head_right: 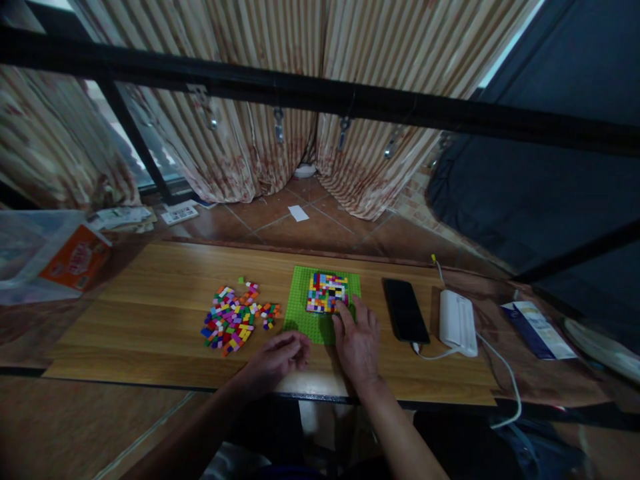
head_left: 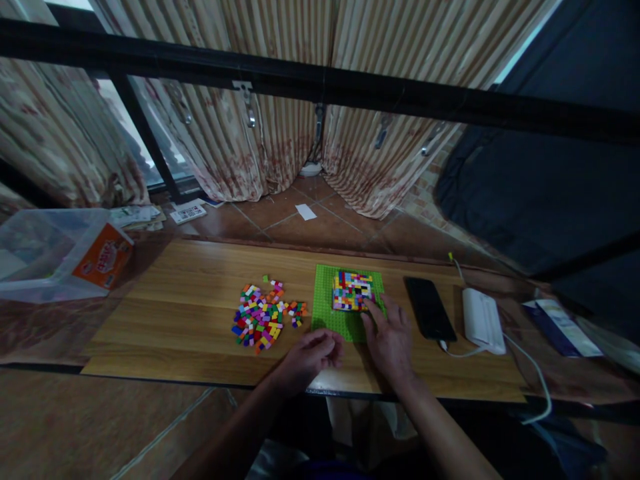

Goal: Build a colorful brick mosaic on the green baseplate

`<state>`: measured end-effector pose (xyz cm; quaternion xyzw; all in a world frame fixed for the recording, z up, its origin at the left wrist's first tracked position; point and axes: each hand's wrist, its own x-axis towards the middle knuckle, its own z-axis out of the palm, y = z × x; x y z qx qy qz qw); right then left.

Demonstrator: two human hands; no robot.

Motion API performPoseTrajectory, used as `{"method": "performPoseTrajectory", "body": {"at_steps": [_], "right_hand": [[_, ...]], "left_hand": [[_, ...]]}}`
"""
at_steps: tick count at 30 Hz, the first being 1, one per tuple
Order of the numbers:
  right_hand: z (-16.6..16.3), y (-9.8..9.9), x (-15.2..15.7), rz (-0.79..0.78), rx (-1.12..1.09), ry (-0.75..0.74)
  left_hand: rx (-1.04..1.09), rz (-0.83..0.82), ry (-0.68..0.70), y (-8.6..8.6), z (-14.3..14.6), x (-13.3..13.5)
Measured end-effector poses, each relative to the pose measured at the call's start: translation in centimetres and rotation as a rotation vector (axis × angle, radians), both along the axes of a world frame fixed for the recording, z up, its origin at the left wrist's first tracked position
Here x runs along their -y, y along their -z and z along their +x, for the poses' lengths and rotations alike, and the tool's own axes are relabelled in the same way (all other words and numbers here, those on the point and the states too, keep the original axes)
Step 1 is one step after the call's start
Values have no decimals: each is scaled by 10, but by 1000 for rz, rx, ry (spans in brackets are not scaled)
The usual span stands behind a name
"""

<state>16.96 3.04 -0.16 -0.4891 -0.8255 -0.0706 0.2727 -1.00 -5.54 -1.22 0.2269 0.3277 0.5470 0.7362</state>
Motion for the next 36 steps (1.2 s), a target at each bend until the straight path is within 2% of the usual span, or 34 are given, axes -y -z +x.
{"method": "performPoseTrajectory", "body": {"at_steps": [5,15,22,25,30,33,36], "right_hand": [[-4,-3,-2,-2,32,29],[-5,-6,-1,-17,23,-4],[-4,-10,13,-30,-258,6],[-15,-5,35,-120,-361,-66],[-47,8,70,-341,-376,-253],[-69,9,71,-394,-335,-290],[-91,3,58,-410,-258,-280]], "left_hand": [[-11,-10,1,-3,0,0],[-49,-15,-12,-2,1,1],[-358,-4,-99,-10,-8,20],[-465,-67,-148,-15,-18,33],[-535,-162,-277,-16,-38,56],[-580,-168,-326,-14,-52,71],[-619,-191,-376,-14,-66,83]]}}
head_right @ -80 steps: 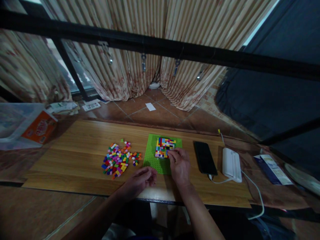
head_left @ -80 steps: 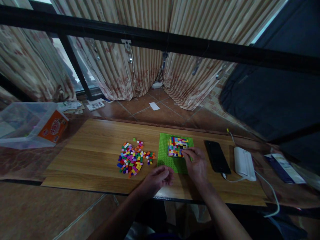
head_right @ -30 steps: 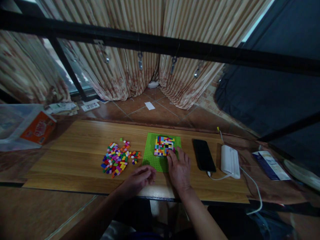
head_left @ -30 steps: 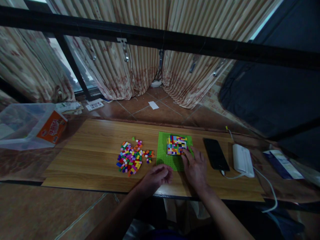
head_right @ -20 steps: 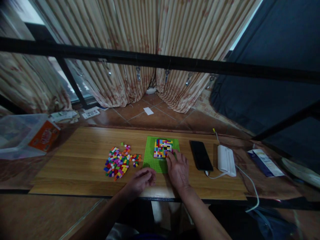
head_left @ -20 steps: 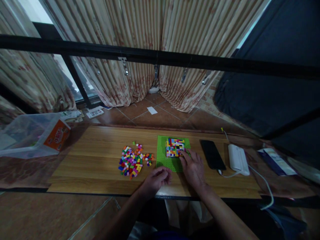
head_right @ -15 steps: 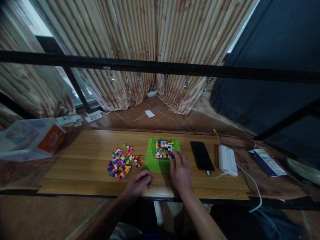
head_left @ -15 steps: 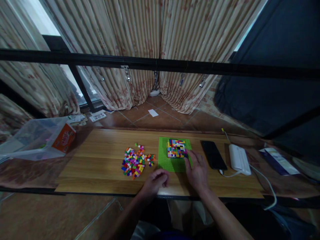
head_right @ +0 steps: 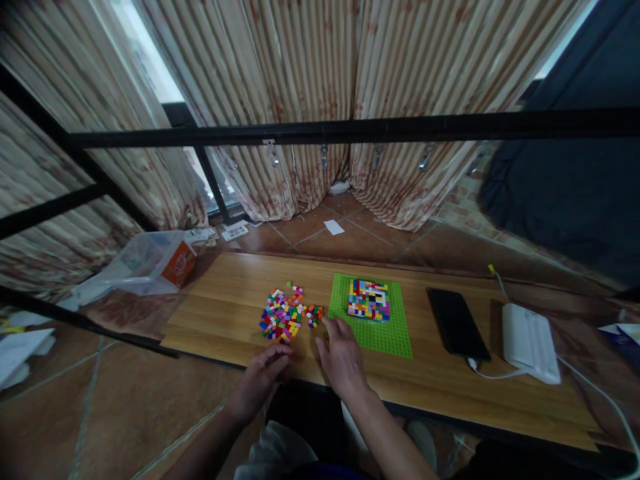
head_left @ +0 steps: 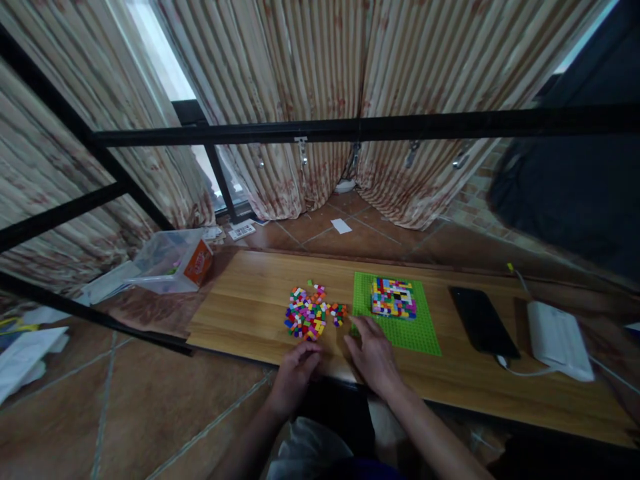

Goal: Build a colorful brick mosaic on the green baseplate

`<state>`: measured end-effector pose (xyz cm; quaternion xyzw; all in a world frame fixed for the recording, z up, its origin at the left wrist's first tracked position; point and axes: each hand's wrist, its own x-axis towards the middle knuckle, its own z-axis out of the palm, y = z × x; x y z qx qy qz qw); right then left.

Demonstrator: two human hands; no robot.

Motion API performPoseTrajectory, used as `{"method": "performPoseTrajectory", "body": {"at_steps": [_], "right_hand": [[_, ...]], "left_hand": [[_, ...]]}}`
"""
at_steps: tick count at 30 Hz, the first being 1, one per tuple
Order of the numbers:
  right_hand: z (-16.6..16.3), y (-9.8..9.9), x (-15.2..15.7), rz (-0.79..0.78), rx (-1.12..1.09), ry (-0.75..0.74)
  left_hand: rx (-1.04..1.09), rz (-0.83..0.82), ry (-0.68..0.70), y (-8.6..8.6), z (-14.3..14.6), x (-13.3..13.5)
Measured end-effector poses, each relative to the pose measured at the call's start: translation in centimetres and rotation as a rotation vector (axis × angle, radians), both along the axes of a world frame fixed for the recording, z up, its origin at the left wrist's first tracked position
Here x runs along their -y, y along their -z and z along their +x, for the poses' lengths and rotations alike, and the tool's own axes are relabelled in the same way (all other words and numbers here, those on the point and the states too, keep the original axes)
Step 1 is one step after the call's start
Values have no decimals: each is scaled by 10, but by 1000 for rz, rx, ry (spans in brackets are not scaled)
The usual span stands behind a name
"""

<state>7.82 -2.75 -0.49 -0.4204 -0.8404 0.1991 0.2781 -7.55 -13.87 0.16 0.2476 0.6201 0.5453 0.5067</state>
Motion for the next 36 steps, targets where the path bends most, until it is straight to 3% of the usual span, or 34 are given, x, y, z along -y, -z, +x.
{"method": "performPoseTrajectory", "body": {"at_steps": [8,14,19,22,28,36], "right_hand": [[-31,-13,-32,-19,243,-94],[-37,-6,-30,-50,148,-157],[-45,-6,-23,-132,-35,-204],[-45,-7,-17,-84,-93,-208],[-48,-11,-7,40,70,-337],[-62,-12,-4,86,214,-422]], "left_hand": [[-241,-27,-18,-4,-15,6],[-431,-19,-19,5,-15,-3],[-430,49,-59,7,-14,-13],[-392,115,-78,6,-14,-13],[-327,148,-118,12,-13,-9],[-297,181,-132,11,-11,-10]]}}
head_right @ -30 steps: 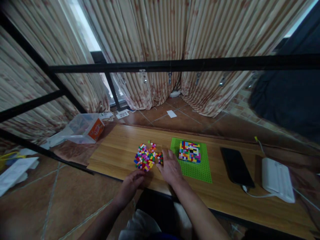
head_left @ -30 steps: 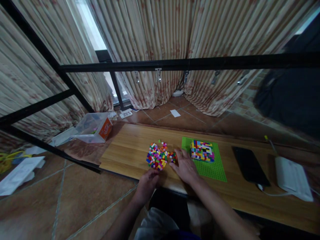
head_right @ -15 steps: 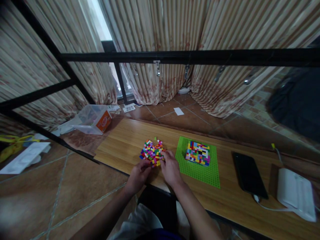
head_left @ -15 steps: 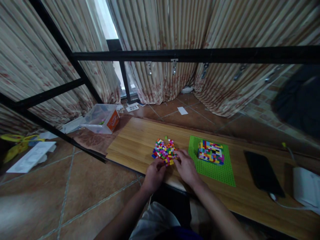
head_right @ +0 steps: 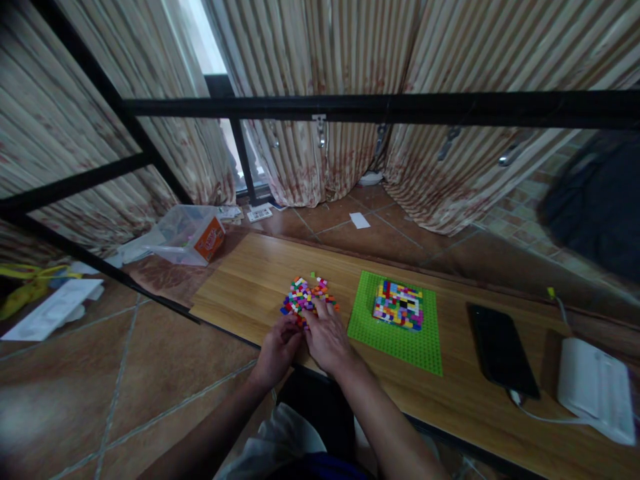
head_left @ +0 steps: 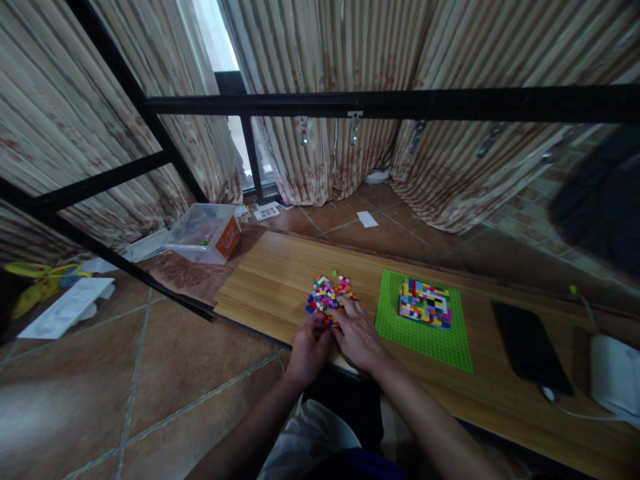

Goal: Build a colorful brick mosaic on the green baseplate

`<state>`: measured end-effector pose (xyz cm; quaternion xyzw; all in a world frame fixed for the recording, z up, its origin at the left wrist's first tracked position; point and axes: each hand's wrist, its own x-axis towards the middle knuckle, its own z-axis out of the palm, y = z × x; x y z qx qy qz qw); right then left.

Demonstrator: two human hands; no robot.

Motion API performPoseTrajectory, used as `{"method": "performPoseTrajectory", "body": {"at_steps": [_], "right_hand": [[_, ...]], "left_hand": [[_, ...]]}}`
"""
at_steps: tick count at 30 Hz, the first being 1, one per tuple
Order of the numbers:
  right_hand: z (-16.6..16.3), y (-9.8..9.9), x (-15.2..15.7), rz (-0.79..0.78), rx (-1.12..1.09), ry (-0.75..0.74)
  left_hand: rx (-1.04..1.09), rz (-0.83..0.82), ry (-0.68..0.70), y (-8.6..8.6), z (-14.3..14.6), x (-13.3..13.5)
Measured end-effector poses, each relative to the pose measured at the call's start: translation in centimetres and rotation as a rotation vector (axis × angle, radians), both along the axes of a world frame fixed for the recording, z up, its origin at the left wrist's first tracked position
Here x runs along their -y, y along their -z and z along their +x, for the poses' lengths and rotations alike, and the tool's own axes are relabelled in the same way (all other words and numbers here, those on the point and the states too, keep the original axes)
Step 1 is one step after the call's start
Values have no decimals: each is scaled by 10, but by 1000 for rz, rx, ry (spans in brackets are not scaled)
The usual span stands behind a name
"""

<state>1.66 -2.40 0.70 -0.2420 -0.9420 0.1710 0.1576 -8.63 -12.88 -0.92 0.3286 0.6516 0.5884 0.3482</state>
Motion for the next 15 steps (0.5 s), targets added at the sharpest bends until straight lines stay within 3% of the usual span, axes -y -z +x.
{"method": "performPoseTrajectory", "body": {"at_steps": [10,15], "right_hand": [[5,3,-1,38,-23,85],[7,5,-6,34,-69,101]], "left_hand": [[28,-8,-55,2,1,0],[-33,-5,-206,-7,-25,7]]}}
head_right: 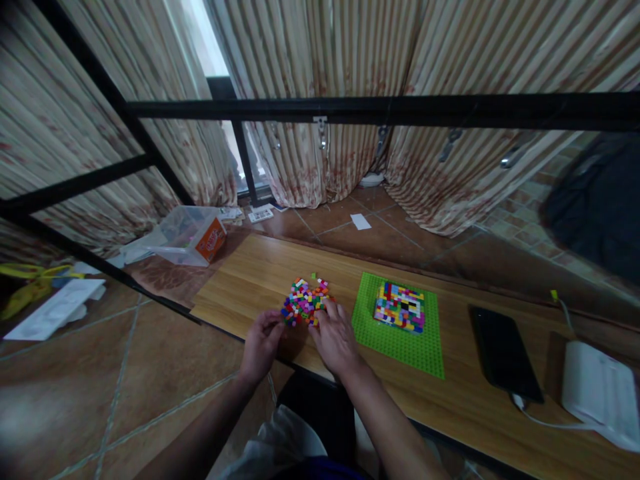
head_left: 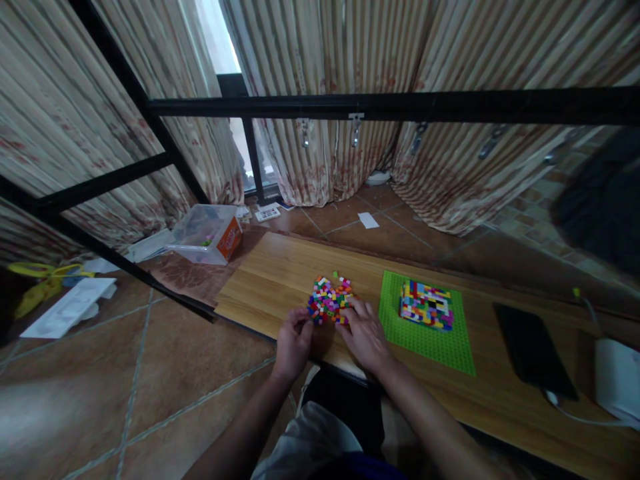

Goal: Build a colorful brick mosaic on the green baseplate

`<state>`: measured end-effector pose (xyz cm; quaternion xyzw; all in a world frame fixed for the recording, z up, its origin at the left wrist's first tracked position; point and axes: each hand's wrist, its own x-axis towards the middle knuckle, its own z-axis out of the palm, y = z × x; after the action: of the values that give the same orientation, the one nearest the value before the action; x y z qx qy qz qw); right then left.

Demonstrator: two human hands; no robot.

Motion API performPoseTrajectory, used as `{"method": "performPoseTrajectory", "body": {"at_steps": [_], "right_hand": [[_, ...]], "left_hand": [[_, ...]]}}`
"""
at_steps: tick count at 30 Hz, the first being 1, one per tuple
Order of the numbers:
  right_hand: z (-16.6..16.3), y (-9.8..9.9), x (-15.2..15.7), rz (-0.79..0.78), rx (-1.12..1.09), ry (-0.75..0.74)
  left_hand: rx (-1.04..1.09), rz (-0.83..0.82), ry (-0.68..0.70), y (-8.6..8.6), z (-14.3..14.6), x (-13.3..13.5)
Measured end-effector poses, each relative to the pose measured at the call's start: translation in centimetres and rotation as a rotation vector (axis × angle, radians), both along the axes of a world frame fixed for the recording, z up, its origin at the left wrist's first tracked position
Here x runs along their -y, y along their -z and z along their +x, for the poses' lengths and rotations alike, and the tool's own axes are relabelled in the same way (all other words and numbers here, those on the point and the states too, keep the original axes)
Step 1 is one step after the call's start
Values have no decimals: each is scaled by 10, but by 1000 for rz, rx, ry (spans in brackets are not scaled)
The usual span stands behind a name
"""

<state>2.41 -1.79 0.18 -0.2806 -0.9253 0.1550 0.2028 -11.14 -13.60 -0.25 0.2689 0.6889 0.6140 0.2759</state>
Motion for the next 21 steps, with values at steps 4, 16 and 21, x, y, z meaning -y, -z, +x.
{"method": "performPoseTrajectory", "body": {"at_steps": [4,16,21], "right_hand": [[0,4,-3,5,-55,41],[9,8,5,-15,-176,145],[9,-11,26,-183,-315,165]], "left_hand": [[-400,-176,63,-9,-29,-1],[-769,-363,237,-3,-37,-11],[-691,-302,187,-14,-26,-8]]}}
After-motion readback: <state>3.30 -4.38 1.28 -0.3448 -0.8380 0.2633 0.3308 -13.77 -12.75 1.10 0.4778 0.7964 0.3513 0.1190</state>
